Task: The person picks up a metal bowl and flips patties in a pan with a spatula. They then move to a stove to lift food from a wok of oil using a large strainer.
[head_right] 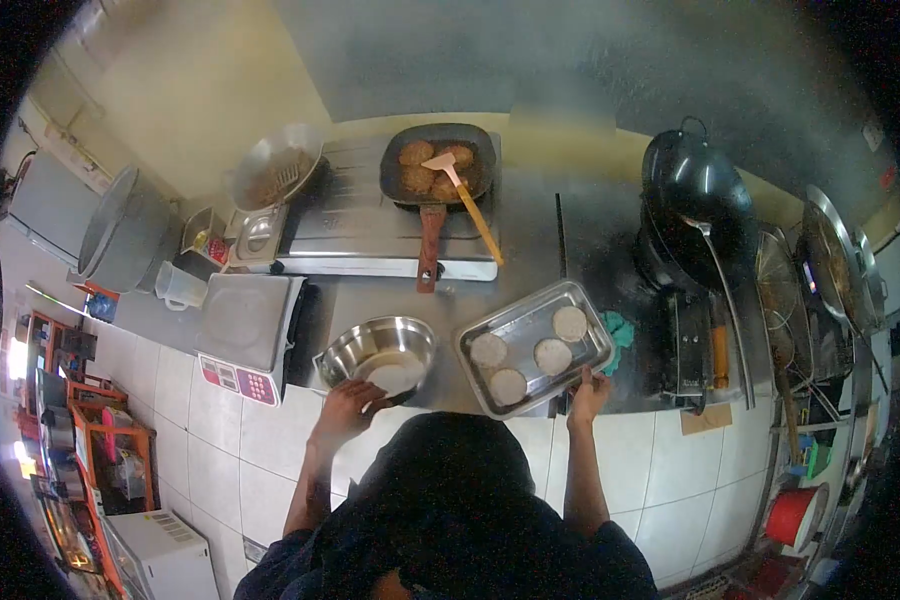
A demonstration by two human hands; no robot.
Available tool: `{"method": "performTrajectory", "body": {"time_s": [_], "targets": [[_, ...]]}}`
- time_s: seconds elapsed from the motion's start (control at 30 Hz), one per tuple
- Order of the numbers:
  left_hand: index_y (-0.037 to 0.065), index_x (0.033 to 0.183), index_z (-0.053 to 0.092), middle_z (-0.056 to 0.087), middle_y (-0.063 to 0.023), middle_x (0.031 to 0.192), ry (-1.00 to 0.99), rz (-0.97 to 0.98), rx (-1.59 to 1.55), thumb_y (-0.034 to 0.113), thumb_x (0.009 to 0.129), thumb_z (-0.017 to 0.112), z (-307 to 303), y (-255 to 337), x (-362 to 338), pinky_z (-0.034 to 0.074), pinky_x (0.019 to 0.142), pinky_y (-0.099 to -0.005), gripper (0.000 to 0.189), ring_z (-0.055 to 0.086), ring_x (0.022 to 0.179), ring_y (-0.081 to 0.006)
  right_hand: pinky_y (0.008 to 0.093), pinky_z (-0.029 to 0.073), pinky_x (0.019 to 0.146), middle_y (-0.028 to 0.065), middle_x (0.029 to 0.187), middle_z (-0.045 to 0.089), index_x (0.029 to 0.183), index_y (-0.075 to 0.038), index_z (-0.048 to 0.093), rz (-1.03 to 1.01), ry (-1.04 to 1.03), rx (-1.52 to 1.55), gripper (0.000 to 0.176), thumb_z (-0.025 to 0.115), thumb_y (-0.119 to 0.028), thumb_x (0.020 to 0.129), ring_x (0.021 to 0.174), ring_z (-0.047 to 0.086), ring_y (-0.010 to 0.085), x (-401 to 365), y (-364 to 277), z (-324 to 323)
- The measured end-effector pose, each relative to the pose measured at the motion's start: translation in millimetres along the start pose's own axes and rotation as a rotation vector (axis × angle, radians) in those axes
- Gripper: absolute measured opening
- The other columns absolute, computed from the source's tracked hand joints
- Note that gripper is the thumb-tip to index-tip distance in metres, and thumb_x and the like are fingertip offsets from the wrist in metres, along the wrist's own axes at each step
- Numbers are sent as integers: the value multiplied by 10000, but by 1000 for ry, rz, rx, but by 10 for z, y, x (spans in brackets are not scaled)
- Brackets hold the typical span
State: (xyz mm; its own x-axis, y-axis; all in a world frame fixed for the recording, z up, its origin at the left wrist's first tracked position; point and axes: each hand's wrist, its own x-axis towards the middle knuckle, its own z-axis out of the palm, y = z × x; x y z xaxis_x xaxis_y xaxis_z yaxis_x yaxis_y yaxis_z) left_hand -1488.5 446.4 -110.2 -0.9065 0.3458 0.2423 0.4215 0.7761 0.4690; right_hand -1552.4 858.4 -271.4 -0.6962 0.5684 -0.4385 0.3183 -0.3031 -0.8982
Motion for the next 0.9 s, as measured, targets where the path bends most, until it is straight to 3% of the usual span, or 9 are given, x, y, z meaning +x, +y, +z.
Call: {"method": "performTrajectory", "body": {"time_s": [0.07, 0.13, 0.27, 0.33, 0.43, 0.53, 0.63, 0.73, 0.9], "targets": [[104, 802, 640, 633, -52, 803, -39, 27, 51, 108, 723, 634, 202, -106, -1, 484, 718, -354, 79, 606, 789, -239, 332, 442, 705, 64, 960, 487, 1010, -76, 448, -38, 85, -11, 252, 624, -185, 865, 832, 485, 156, 39, -58, 40], [107, 836, 628, 629, -31, 827, -72, 69, 82, 104, 720, 624, 394, -159, 1, 486, 719, -350, 116, 596, 814, -229, 324, 418, 810, 80, 1069, 460, 1135, -42, 405, -394, 207, -189, 361, 616, -177, 875, 894, 493, 181, 111, -89, 54], [126, 914, 643, 636, -22, 900, -108, 19, 74, 133, 738, 621, 740, -289, 4, 465, 795, -359, 178, 579, 898, -222, 308, 390, 882, 103, 1162, 438, 1194, -16, 396, -584, 283, -368, 406, 606, -169, 882, 975, 498, 205, -69, -589, 299], [136, 932, 642, 629, -28, 929, -71, 26, 118, 138, 748, 607, 859, -409, -29, 461, 805, -379, 187, 574, 902, -243, 309, 394, 902, 120, 1196, 442, 1205, -18, 404, -750, 147, -358, 390, 592, -150, 890, 1044, 495, 210, -96, -723, 436], [129, 944, 635, 630, -32, 959, -273, -166, 286, 122, 774, 558, 1084, -589, -22, 457, 795, -380, 187, 559, 964, -215, 310, 403, 899, 127, 1172, 483, 1172, -7, 444, -668, -73, -187, 335, 583, -130, 893, 1053, 503, 213, -261, -952, 694], [137, 916, 653, 621, -5, 997, -195, -232, 145, 126, 747, 591, 1043, -571, 10, 411, 893, -389, 181, 549, 1000, -212, 313, 413, 897, 124, 1128, 530, 1134, -1, 480, -680, -219, -179, 283, 580, -110, 892, 1035, 523, 210, -306, -925, 870], [144, 1033, 625, 590, -43, 1088, -42, -233, 153, 137, 718, 644, 1086, -560, 19, 363, 978, -385, 316, 510, 1101, -247, 307, 420, 889, 119, 1107, 561, 1082, -3, 523, -724, -286, -191, 231, 591, -101, 884, 1002, 542, 199, -354, -754, 1037], [127, 1092, 596, 566, -89, 1142, 172, -266, 26, 106, 708, 663, 1017, -342, -31, 359, 987, -399, 390, 494, 1125, -280, 321, 431, 876, 121, 1110, 564, 1058, -6, 540, -720, -377, -222, 212, 599, -95, 874, 1033, 529, 208, -424, -732, 1150], [70, 1103, 579, 579, -122, 1112, 248, -328, -289, 48, 749, 670, 843, -97, -471, 422, 932, -406, 366, 536, 1076, -297, 368, 397, 923, 133, 1090, 549, 1073, -16, 531, -990, -450, -405, 234, 598, -79, 858, 1065, 508, 256, -732, -1281, 1590]]}}
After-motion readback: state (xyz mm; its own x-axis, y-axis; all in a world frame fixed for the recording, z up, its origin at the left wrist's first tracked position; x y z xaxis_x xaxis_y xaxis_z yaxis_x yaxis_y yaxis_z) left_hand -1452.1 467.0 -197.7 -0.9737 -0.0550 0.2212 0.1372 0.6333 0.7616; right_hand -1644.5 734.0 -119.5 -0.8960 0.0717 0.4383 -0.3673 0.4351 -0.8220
